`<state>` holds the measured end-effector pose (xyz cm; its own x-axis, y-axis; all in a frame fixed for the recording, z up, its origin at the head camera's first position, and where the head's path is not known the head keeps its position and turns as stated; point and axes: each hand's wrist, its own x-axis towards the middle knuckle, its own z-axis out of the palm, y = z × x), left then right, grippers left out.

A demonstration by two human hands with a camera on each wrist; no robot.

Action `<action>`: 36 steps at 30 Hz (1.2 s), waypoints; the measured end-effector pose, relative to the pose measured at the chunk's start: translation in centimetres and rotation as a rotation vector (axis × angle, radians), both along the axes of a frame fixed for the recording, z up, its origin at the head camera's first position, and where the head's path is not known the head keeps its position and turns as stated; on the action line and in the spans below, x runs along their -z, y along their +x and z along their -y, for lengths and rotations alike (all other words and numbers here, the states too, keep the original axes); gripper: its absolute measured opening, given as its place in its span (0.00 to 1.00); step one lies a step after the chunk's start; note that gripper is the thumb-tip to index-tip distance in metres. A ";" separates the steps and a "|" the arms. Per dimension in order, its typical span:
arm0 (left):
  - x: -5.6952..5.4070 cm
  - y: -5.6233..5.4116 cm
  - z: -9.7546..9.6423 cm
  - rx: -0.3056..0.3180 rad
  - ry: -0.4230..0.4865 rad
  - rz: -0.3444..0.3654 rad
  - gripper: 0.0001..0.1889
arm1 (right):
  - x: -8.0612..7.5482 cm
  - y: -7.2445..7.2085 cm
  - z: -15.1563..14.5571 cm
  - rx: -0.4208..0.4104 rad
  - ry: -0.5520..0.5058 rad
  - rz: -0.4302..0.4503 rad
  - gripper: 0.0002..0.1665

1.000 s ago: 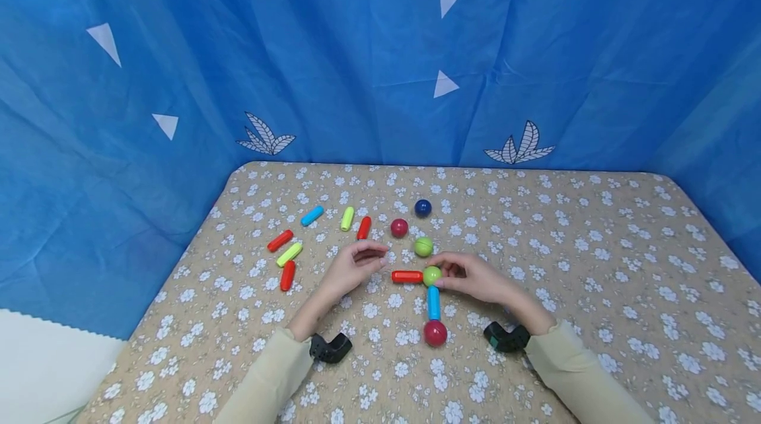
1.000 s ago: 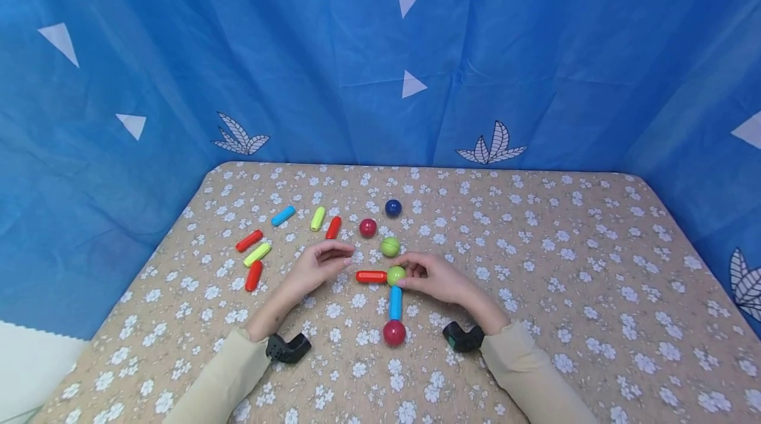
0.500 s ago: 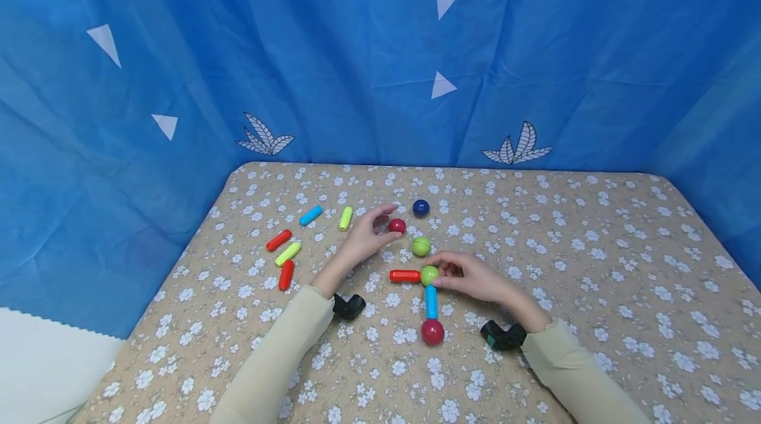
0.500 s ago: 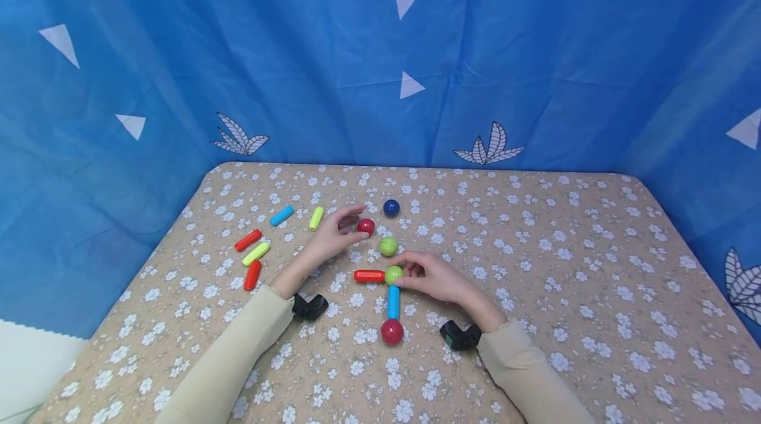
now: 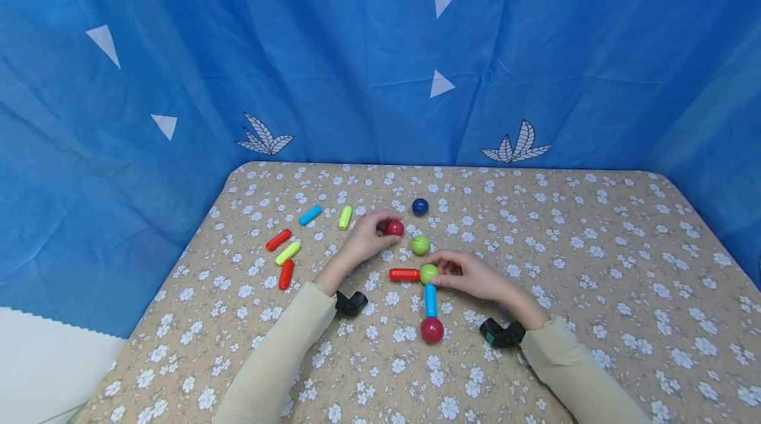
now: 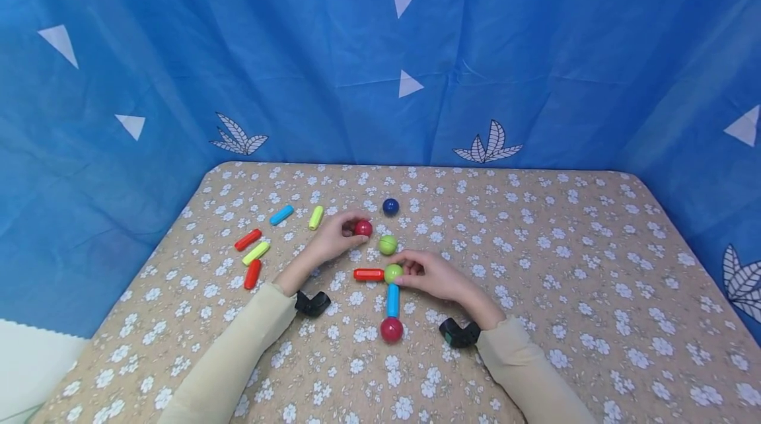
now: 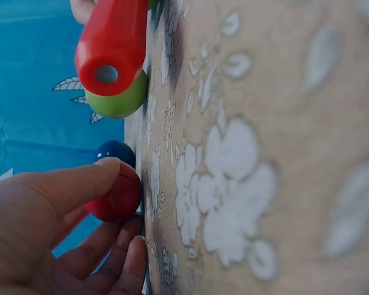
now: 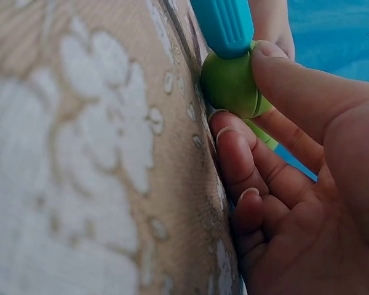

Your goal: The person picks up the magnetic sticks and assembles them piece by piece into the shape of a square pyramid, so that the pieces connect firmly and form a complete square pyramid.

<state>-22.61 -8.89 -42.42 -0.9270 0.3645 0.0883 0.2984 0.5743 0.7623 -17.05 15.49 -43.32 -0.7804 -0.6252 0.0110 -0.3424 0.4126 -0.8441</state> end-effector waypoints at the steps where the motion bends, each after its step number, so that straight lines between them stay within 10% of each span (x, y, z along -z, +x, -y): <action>1: 0.0 0.2 0.1 -0.001 0.005 0.003 0.24 | 0.0 0.0 0.0 0.002 0.000 -0.001 0.18; 18: -0.2 4.7 4.4 -0.052 0.271 0.231 0.21 | 0.1 -0.2 0.0 0.007 -0.002 -0.018 0.18; 36: 0.9 6.0 5.4 0.084 0.386 0.435 0.25 | 0.1 0.0 0.0 0.011 -0.013 0.000 0.18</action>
